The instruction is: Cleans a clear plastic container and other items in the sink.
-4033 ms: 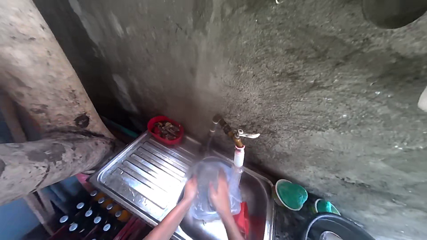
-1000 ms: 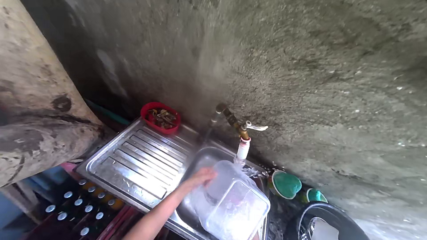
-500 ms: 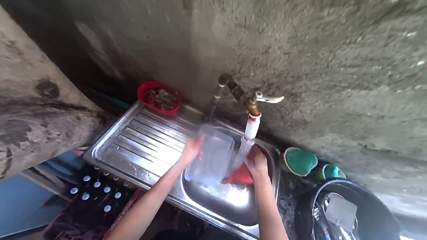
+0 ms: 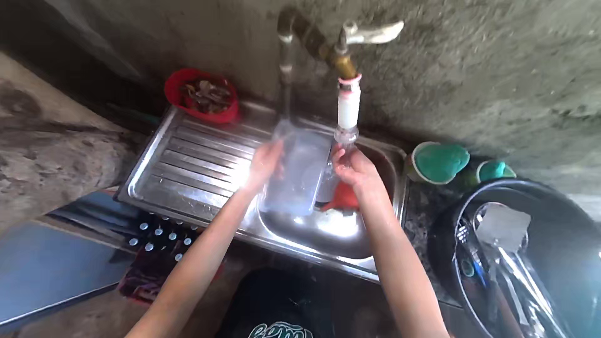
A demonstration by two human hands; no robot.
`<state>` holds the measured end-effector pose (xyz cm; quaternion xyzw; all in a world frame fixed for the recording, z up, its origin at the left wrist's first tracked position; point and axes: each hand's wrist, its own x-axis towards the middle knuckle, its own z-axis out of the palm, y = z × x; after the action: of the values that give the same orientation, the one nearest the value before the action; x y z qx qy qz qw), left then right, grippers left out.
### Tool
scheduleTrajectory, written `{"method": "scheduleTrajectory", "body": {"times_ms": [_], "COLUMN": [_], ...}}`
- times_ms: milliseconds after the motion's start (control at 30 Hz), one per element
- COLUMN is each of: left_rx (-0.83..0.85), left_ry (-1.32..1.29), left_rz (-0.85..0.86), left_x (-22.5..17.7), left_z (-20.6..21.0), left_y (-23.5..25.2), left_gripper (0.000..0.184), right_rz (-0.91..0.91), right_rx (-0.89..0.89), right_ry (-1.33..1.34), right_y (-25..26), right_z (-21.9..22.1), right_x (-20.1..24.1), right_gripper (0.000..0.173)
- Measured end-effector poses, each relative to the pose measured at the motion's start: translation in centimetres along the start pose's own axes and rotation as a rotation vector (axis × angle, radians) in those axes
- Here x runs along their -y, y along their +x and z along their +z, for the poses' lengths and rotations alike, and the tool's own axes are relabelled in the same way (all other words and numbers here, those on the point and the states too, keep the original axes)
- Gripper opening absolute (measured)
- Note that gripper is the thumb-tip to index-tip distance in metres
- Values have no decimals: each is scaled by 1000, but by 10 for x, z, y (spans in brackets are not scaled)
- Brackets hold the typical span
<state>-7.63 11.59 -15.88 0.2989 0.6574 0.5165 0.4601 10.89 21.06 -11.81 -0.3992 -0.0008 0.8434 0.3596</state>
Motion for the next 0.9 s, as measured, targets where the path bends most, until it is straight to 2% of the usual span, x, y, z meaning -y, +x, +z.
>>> {"method": "scheduleTrajectory", "body": {"times_ms": [100,167,233,467,533,567,667,800,900], "left_rx": [11,14,14,64,84,94,129,123,134], "left_ry": [22,31,39,43,55,61,85,87,90], "left_rz": [26,21,13,50,60,65,82,102,101], "left_x": [1,3,3,-2,-3,-4,-5,-1,-1], "left_z": [1,1,-1,-1,0,0,0,0,1], "left_y": [-5,-7,-10,-21,-23,-25,-27,-28,-29], "left_gripper": [31,32,31,29,29,28,27,26,26], "right_rz": [0,-85,-144,-65,-64,-96,-182,-140,-105], "right_rx": [59,74,71,137,201,192,85,148,179], "right_ry": [-187,-326,-343,-224,-186,-248,-397,-336,-141], "right_y": [0,-2,-4,-10,-5,-4,-1,-3,2], "right_z": [-4,-2,2,12,5,3,5,11,7], "right_x": [-2,-6,-9,-12,-15,-16,-20,-18,-20], "right_gripper": [42,47,48,24,27,31,43,24,26]}}
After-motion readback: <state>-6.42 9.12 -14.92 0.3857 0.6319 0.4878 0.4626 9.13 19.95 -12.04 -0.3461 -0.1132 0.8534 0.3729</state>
